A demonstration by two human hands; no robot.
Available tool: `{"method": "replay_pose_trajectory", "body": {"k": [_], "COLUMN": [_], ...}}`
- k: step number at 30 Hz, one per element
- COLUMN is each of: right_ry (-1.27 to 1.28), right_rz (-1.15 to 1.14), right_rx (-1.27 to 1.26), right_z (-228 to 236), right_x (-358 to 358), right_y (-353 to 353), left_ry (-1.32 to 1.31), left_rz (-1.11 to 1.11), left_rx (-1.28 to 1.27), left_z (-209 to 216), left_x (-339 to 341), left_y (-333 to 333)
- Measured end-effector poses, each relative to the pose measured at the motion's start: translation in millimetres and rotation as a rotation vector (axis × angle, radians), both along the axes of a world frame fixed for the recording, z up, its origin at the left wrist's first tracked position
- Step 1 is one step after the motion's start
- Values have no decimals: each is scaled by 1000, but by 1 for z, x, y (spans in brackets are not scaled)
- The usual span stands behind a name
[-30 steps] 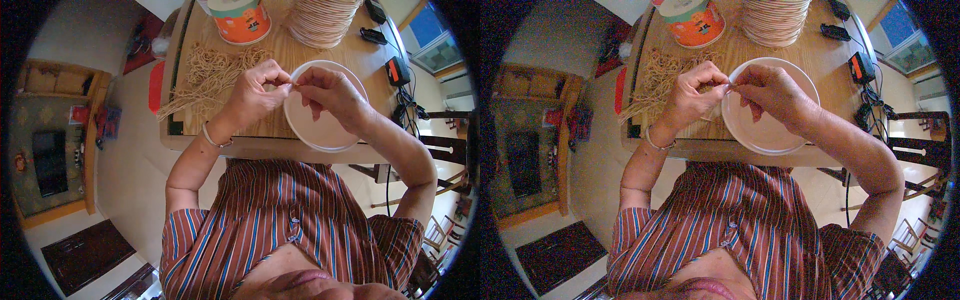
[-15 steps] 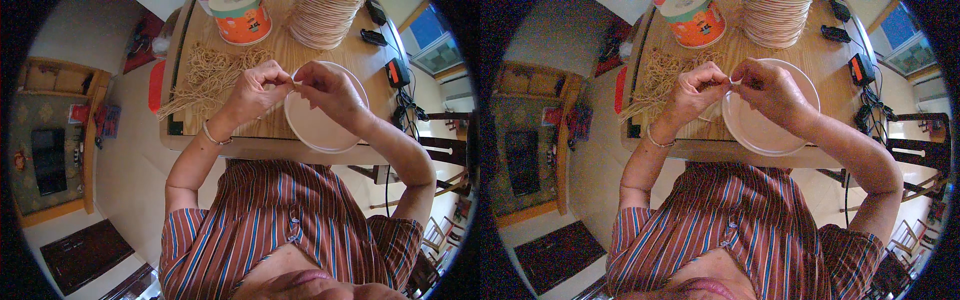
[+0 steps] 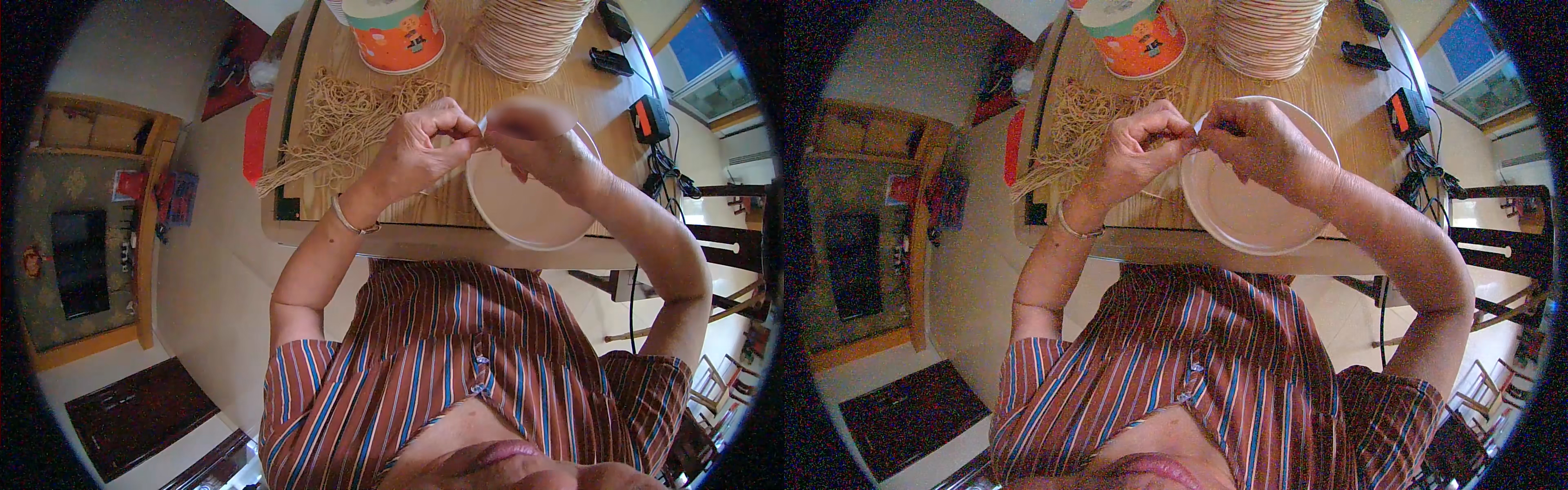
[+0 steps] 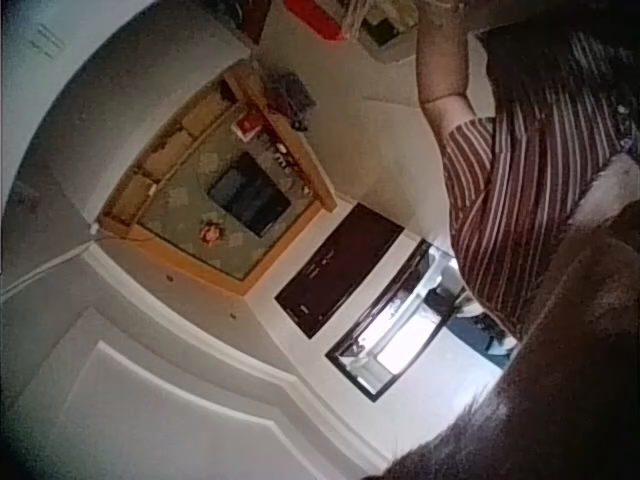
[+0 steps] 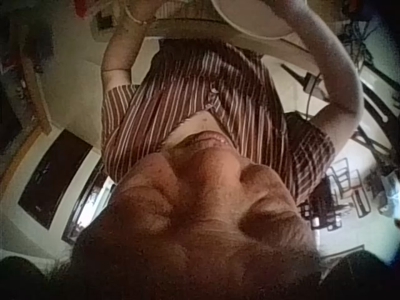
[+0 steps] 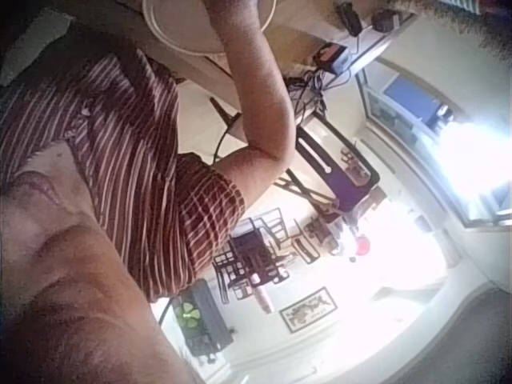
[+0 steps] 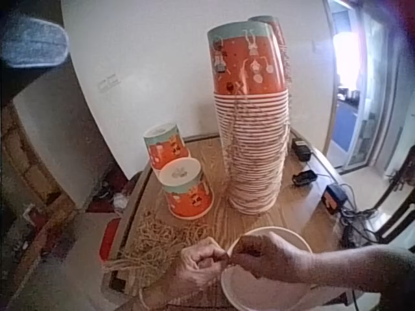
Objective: Manually placing thin straw fibers into paper cups for packaging or assembly.
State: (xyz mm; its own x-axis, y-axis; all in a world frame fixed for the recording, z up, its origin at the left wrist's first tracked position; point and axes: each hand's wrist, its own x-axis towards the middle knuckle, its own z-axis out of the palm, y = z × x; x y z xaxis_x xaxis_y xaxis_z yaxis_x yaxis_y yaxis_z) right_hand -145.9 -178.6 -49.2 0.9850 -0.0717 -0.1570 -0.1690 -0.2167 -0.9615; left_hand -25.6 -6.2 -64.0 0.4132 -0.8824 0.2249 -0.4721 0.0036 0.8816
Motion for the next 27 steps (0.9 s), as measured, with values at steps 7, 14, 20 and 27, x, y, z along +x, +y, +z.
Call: {"method": "replay_pose_trajectory", "body": {"k": [7, 14, 20, 27], "right_ry": [93, 95, 92, 36], "right_rz": [1, 4, 21, 29], "right_rx": [139, 248, 308, 347], "right_z": [-9, -8, -9, -10], "right_x": [2, 1, 0, -4], "right_y": [-3, -3, -4, -10], "left_ry": [-47, -32, -40, 16], "left_rz": [5, 3, 14, 11], "left_rx": [9, 0, 16, 13], "left_z": [0, -2, -1, 0], "left_x": [0, -2, -4, -6], "left_y": [0, 0, -1, -1]}}
